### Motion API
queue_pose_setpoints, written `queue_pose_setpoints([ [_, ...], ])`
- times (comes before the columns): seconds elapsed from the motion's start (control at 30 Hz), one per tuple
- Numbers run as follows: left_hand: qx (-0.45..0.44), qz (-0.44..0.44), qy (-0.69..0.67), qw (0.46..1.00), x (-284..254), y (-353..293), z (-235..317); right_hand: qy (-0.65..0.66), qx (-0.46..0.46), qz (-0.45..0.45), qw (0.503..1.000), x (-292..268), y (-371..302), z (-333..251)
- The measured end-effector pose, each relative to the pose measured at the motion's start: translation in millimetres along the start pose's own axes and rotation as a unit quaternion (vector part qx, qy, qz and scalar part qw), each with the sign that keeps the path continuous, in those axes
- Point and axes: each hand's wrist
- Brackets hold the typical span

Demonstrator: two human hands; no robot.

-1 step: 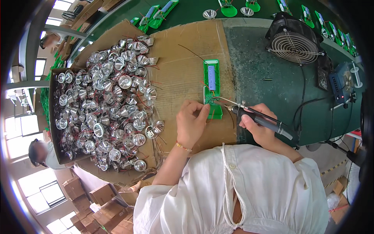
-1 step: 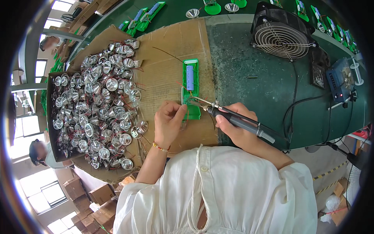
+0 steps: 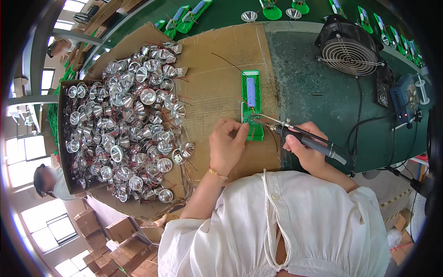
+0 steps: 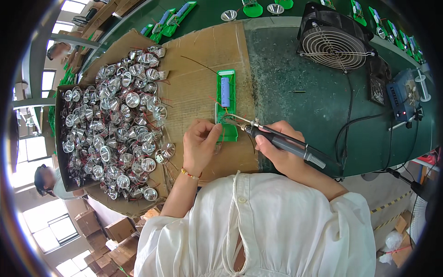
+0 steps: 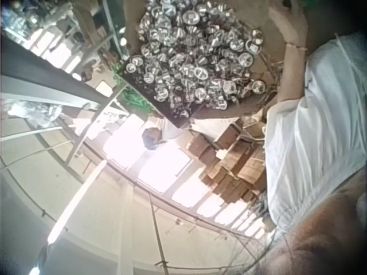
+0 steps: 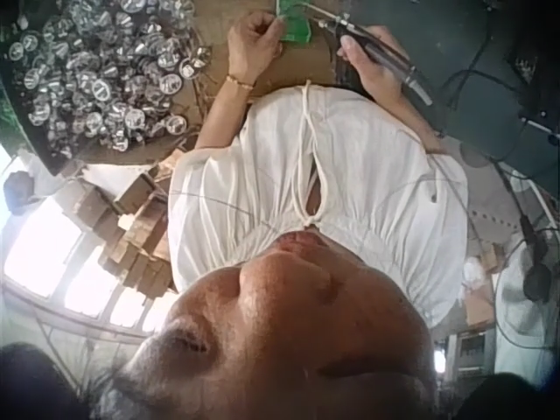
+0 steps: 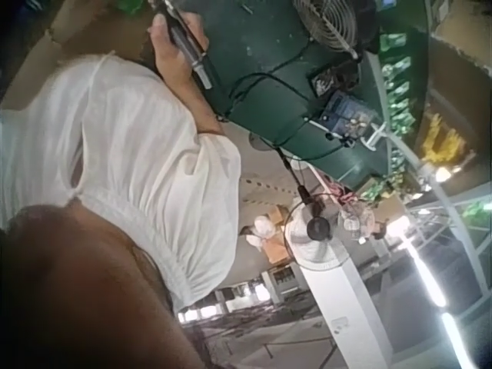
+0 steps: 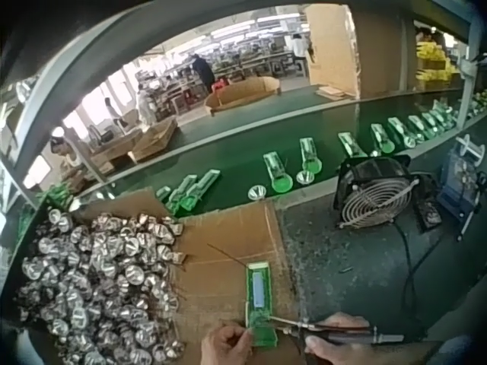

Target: Soldering electrical wires and components onto a circuit board for lighting fixtures.

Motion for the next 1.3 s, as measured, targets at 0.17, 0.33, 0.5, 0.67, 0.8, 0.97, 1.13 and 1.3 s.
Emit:
queue_pose_setpoints([
  [0.17, -0.002, -0.001, -0.012, 1.0, 3, 2, -2, 0.002, 0.014, -0.005, 1.0, 1, 1, 2],
  [0.33, 0.007, 0.004, -0.012, 1.0, 3, 3, -4, 0.008, 0.018, -0.009, 1.0, 2, 1, 2],
  [0.5, 0.004, 0.004, -0.021, 1.0, 2, 3, -4, 0.027, 0.014, 0.042, 0.999, -1, -1, -4],
  [0.67, 0.006, 0.003, 0.011, 1.0, 1, 4, -4, 0.02, 0.012, 0.047, 0.999, -4, -3, -4],
  [0.8, -0.032, 0.031, -0.074, 0.996, 2, -4, 0, 0.04, 0.02, 0.034, 0.998, -10, -5, -5],
  [0.97, 0.187, 0.062, 0.017, 0.98, -6, -18, -1, 0.034, 0.029, 0.029, 0.999, -11, -6, -7],
  [1.13, 0.154, 0.08, 0.061, 0.983, 8, -11, -7, 0.047, 0.023, 0.024, 0.998, -9, -8, -7],
  [1.3, 0.026, 0.033, 0.007, 0.999, 7, -3, -7, 0.022, 0.021, 0.008, 1.0, -8, -7, -5],
])
Point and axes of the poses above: each hand's wrist, its own y-axis towards the middle knuckle, its own x-axis out of the palm, z = x × y, and after that the axes turned 8 degrees about -x, right-handed
